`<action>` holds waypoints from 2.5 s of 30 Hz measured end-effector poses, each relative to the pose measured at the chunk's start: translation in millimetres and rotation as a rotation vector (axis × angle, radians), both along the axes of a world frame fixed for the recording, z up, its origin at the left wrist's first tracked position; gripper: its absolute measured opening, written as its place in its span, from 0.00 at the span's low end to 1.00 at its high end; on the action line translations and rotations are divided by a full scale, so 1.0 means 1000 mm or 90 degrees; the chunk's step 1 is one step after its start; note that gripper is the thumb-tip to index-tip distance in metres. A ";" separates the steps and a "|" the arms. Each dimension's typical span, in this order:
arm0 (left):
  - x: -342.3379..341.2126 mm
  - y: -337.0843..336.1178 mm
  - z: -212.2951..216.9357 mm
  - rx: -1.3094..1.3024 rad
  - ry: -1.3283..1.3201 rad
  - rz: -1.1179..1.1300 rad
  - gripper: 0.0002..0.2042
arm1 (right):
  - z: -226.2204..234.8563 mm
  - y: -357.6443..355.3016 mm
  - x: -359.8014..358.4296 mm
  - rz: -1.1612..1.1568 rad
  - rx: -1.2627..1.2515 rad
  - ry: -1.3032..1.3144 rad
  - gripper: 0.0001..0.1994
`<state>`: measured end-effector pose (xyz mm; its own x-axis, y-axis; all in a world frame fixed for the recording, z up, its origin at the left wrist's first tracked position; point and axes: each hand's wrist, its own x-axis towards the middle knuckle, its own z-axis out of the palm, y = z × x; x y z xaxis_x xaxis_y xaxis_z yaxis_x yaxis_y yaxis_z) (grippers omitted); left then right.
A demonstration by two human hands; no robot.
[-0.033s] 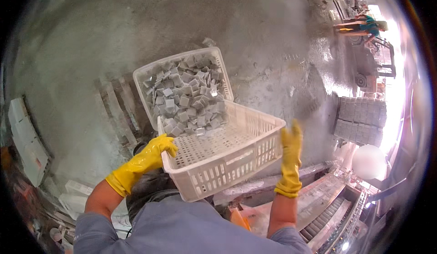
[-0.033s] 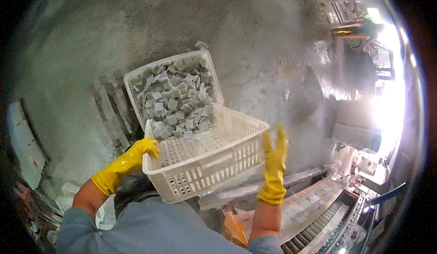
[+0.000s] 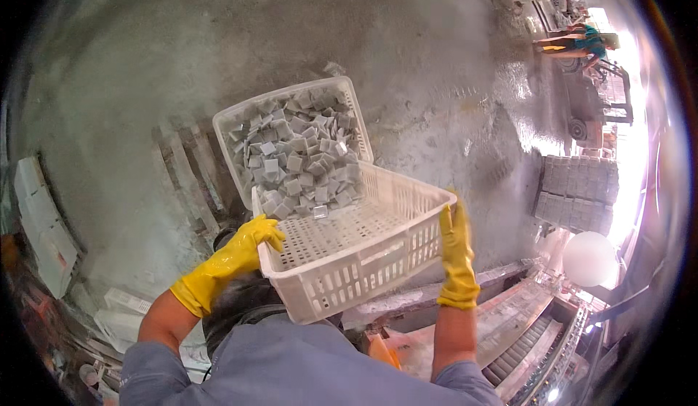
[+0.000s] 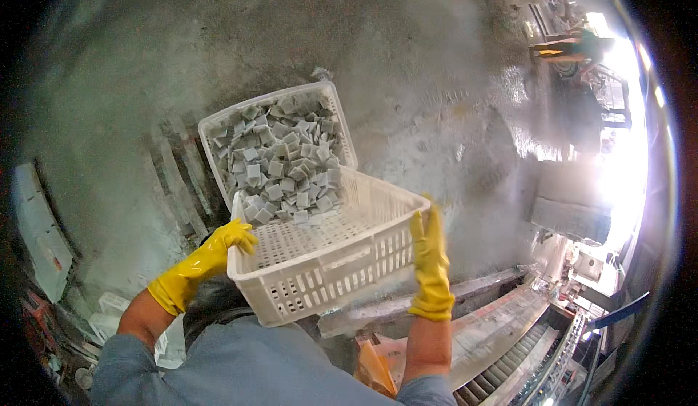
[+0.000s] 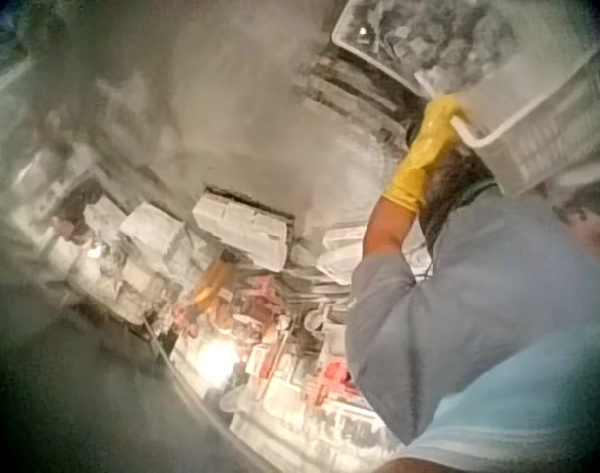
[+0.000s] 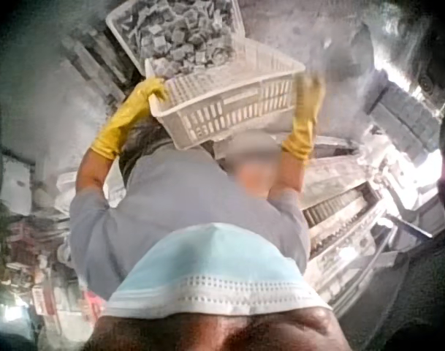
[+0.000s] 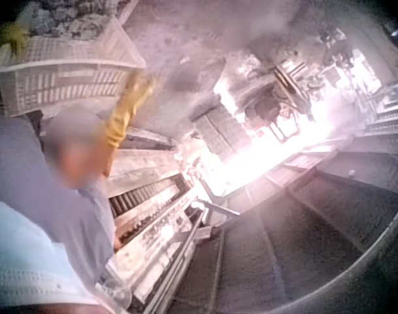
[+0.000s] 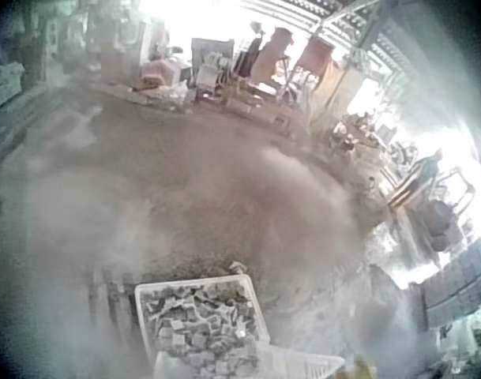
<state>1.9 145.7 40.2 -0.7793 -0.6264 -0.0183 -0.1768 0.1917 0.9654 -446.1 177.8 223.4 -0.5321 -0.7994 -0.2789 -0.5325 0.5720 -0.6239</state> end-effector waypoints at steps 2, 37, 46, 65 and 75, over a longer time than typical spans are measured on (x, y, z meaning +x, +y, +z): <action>-0.025 0.011 0.038 0.045 0.009 0.082 0.14 | 0.023 -0.007 -0.017 0.029 0.056 -0.064 0.33; 0.021 -0.029 0.083 0.243 0.069 0.079 0.07 | 0.065 -0.076 0.053 -0.018 0.011 -0.063 0.27; 0.008 -0.024 0.035 0.184 0.025 0.085 0.08 | 0.025 -0.069 0.021 0.012 0.059 0.008 0.28; 0.044 -0.017 0.020 0.266 0.137 0.045 0.05 | 0.070 -0.053 0.077 -0.014 0.085 0.017 0.32; 0.041 -0.047 0.071 0.204 0.141 -0.127 0.10 | 0.114 0.034 0.119 -0.159 0.012 -0.010 0.28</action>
